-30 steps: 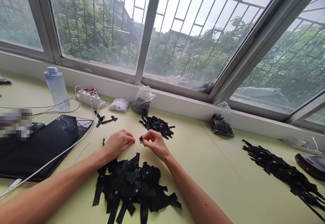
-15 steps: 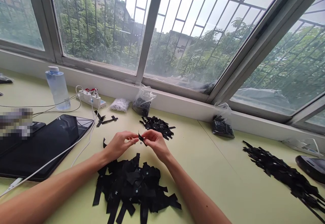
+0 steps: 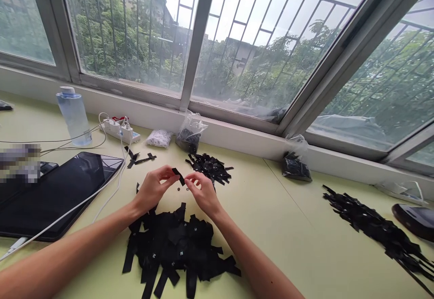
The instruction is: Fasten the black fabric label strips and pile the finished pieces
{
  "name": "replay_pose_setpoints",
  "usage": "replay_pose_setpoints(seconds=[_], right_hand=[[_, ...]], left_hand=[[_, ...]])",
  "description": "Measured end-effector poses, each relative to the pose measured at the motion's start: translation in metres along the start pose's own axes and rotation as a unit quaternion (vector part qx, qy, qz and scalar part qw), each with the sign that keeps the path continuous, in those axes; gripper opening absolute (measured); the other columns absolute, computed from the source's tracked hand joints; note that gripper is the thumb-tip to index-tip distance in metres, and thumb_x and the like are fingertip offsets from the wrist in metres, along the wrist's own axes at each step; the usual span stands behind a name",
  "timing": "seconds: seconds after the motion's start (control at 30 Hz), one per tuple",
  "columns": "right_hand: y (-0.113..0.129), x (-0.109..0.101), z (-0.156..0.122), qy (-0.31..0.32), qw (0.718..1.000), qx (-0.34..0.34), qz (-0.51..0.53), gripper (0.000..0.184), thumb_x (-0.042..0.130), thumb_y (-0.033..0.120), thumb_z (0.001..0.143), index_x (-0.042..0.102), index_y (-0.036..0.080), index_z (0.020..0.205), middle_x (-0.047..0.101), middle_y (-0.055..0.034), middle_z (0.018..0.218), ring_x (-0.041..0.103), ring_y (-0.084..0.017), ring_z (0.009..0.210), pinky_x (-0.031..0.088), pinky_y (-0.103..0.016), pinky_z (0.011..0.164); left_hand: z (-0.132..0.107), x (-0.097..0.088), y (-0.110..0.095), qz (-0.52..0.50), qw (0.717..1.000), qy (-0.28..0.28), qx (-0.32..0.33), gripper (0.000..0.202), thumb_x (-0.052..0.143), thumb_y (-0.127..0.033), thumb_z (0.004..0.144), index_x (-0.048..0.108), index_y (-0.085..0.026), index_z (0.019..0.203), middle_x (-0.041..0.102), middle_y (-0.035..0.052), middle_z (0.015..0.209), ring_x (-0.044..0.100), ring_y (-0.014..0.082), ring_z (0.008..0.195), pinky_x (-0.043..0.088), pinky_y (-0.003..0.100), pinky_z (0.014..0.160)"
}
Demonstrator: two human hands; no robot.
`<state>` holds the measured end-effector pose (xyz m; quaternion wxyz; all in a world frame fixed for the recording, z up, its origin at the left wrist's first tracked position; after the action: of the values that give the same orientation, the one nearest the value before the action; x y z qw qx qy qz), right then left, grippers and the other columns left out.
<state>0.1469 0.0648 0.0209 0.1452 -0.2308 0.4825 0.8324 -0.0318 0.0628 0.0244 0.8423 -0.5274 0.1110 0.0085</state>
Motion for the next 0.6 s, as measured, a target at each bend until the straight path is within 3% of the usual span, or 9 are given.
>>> replay_pose_setpoints(seconds=[0.1,0.2,0.43,0.6], right_hand=[[-0.002,0.008,0.001,-0.003,0.989,-0.042,-0.144,0.007,0.067,0.020,0.092,0.071,0.023,0.086,0.071,-0.0036,0.091,0.058,-0.023,0.092,0.041,-0.039,0.088],[-0.005,0.019,0.000,0.021,0.976,-0.064,-0.209,0.005,0.073,0.019,0.088,0.072,0.024,0.088,0.071,-0.0044,0.093,0.056,-0.025,0.096,0.039,-0.041,0.088],[-0.007,0.031,-0.001,0.051,0.966,-0.074,-0.244,0.014,0.078,0.014,0.083,0.068,0.021,0.076,0.070,-0.0034,0.084,0.056,-0.024,0.092,0.039,-0.039,0.085],[0.000,0.020,-0.002,0.002,0.978,-0.066,-0.196,0.017,0.075,0.008,0.083,0.068,0.021,0.076,0.071,-0.0010,0.080,0.058,-0.021,0.083,0.041,-0.036,0.082]], left_hand=[[0.001,-0.003,0.003,0.021,1.000,-0.011,0.009,0.020,0.066,-0.038,0.090,0.068,-0.019,0.095,0.075,0.0033,0.093,0.072,0.0194,0.087,0.057,0.031,0.085],[0.003,-0.005,0.008,0.032,0.999,-0.010,0.017,0.020,0.064,-0.037,0.091,0.069,-0.019,0.095,0.075,0.0032,0.093,0.071,0.0187,0.086,0.056,0.030,0.085],[0.006,-0.006,0.013,0.004,1.000,-0.012,0.004,0.022,0.064,-0.039,0.091,0.068,-0.018,0.095,0.074,0.0036,0.093,0.069,0.0182,0.087,0.056,0.029,0.083],[0.006,-0.006,0.011,-0.040,0.999,-0.007,-0.023,0.025,0.065,-0.039,0.090,0.070,-0.016,0.098,0.074,0.0053,0.092,0.070,0.0182,0.082,0.057,0.030,0.080]])
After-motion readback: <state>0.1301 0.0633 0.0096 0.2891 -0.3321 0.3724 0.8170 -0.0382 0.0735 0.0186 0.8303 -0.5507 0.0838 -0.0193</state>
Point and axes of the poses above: each hand's wrist, its own z-axis towards the middle knuckle, its own x-axis out of the palm, y = z × x, the point moved 4 cm from there along z, towards the middle knuckle
